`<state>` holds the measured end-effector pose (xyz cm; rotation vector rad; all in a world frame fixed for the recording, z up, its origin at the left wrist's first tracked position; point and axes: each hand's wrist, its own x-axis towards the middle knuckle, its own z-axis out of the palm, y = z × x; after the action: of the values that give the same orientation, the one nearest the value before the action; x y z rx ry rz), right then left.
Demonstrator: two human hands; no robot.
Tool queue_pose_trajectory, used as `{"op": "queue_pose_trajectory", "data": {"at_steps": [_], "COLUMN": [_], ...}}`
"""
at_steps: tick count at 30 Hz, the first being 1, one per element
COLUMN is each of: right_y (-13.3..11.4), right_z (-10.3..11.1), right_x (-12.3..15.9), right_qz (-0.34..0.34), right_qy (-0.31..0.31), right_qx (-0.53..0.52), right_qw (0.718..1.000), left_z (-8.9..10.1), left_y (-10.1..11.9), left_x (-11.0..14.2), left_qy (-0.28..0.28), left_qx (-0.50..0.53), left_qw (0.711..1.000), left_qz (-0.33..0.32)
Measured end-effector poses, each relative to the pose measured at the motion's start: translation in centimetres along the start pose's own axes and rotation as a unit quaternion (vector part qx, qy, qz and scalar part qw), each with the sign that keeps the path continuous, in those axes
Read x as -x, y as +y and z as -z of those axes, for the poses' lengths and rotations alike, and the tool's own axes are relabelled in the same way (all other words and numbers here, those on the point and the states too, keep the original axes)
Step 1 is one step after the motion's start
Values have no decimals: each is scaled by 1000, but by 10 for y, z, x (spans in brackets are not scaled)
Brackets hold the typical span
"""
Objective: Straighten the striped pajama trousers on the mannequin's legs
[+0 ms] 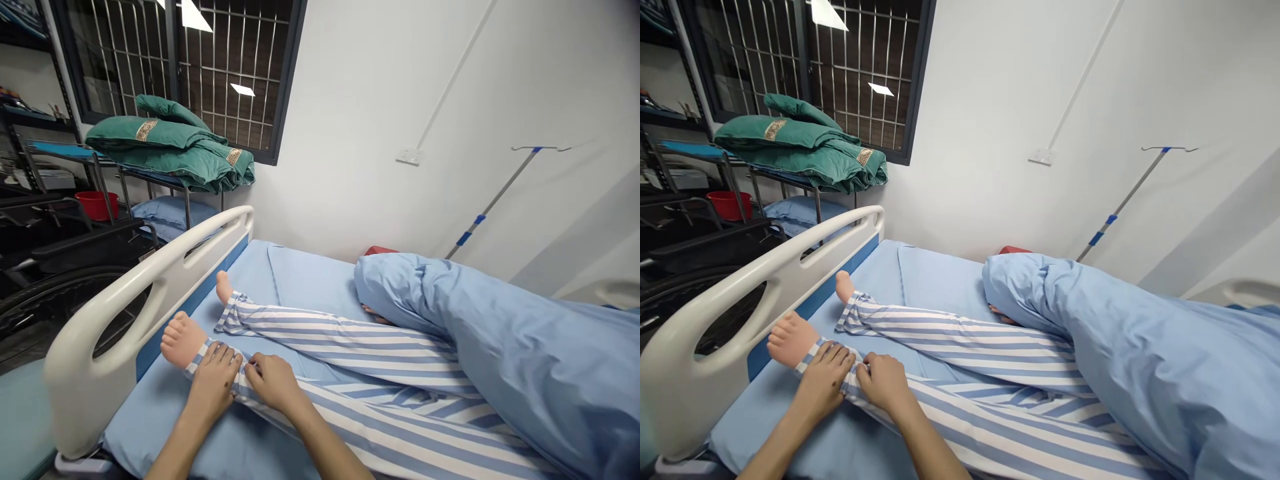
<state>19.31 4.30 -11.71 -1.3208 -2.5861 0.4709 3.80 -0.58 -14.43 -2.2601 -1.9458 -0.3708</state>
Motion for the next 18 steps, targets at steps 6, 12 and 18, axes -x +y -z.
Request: {"op": "queue_pose_trajectory", "data": {"at_steps": [6,12,18], "right_y": [4,6,9], "right_z": [-2,-20,-18], "right_x": [-1,-11,-19], "right_qz": [2,13,14], "right_qy": [-4,24,13], "right_qx": [-17,65,67], "right_qw": [1000,998,998], "left_z": [-6,-27,-30], "left_y": [-1,-3,-4], "left_x": [3,-10,-18], "left_qy": [-8,-16,-13], "left_qx": [3,6,15], "left_qw": [1000,1000,1000], "left_qz": [4,9,12]}}
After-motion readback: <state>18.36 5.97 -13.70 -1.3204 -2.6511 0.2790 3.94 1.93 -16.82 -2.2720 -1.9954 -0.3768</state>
